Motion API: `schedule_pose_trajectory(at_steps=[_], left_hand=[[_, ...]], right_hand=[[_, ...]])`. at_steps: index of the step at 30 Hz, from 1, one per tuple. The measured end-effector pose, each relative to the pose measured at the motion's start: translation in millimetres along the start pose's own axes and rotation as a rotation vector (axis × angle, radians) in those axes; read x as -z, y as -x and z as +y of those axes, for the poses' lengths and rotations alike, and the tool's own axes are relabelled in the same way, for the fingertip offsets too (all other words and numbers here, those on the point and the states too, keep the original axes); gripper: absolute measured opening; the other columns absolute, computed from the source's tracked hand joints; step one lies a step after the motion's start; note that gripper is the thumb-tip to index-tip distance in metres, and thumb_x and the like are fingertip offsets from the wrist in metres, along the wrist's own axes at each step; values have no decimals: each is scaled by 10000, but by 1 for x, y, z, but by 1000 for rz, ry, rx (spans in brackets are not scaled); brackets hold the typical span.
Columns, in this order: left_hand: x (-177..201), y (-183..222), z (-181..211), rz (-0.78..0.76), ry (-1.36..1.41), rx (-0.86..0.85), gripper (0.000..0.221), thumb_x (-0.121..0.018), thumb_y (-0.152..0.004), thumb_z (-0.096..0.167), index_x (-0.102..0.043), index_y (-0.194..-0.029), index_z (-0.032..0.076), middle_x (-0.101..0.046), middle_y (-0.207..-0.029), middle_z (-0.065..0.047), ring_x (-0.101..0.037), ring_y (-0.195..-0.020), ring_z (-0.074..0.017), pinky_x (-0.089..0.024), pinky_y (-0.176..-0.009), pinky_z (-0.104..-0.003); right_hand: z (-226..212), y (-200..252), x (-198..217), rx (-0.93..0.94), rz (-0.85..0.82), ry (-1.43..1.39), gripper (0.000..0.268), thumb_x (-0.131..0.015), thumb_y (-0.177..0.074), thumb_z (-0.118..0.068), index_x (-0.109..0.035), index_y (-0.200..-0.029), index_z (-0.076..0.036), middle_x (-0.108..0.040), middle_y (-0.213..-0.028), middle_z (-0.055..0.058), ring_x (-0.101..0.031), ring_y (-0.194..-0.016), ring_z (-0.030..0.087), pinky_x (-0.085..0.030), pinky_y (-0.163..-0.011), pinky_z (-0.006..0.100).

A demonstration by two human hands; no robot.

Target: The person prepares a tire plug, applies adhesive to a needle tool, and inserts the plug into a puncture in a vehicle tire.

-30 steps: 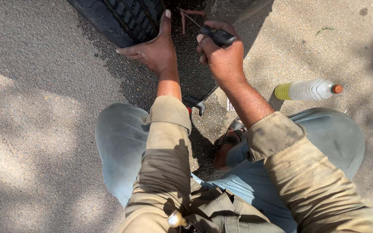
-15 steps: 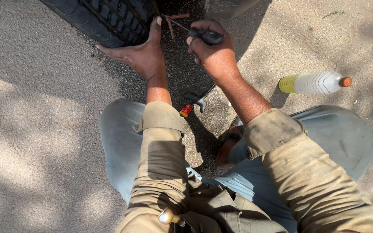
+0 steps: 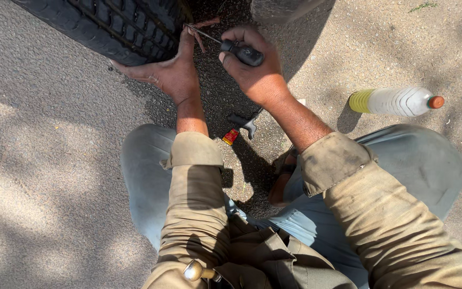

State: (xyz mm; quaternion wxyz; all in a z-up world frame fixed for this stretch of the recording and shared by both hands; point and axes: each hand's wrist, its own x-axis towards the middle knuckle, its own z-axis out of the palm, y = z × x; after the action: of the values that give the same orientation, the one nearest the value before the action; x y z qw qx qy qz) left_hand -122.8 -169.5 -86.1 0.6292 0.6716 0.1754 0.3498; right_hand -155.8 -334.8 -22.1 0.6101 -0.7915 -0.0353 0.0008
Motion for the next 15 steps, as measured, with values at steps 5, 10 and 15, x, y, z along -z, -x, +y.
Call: schedule_pose_trajectory(at_steps=[5, 10, 15], left_hand=[[-1, 0, -2, -36, 93, -3, 1385, -910, -764, -12, 212, -1574, 60, -93, -1605, -253, -246, -1507, -366, -272, -1343, -530], [2, -1, 6, -45, -63, 26, 1411, -930, -763, -15, 234, -1558, 48, -92, -1609, -270, -229, -1515, -382, -232, -1343, -525], [1, -1, 14, -75, -2, 161, 1434, -893, -782, -17, 323, -1539, 52, -74, -1648, -279, -202, -1537, -366, -190, -1340, -496]], right_hand=[[-13, 0, 7, 99, -122, 211, 412, -759, -941, -131, -599, -1320, -132, -737, -1097, 78, -772, -1004, 186, -641, -891, 343], [-17, -7, 7, 115, -145, 310, 454, -735, -905, -132, -578, -1331, -129, -746, -1031, 114, -782, -916, 258, -646, -802, 368], [-16, -15, 10, 105, -200, 294, 445, -735, -891, -119, -579, -1308, -124, -740, -957, 113, -777, -841, 265, -644, -768, 378]])
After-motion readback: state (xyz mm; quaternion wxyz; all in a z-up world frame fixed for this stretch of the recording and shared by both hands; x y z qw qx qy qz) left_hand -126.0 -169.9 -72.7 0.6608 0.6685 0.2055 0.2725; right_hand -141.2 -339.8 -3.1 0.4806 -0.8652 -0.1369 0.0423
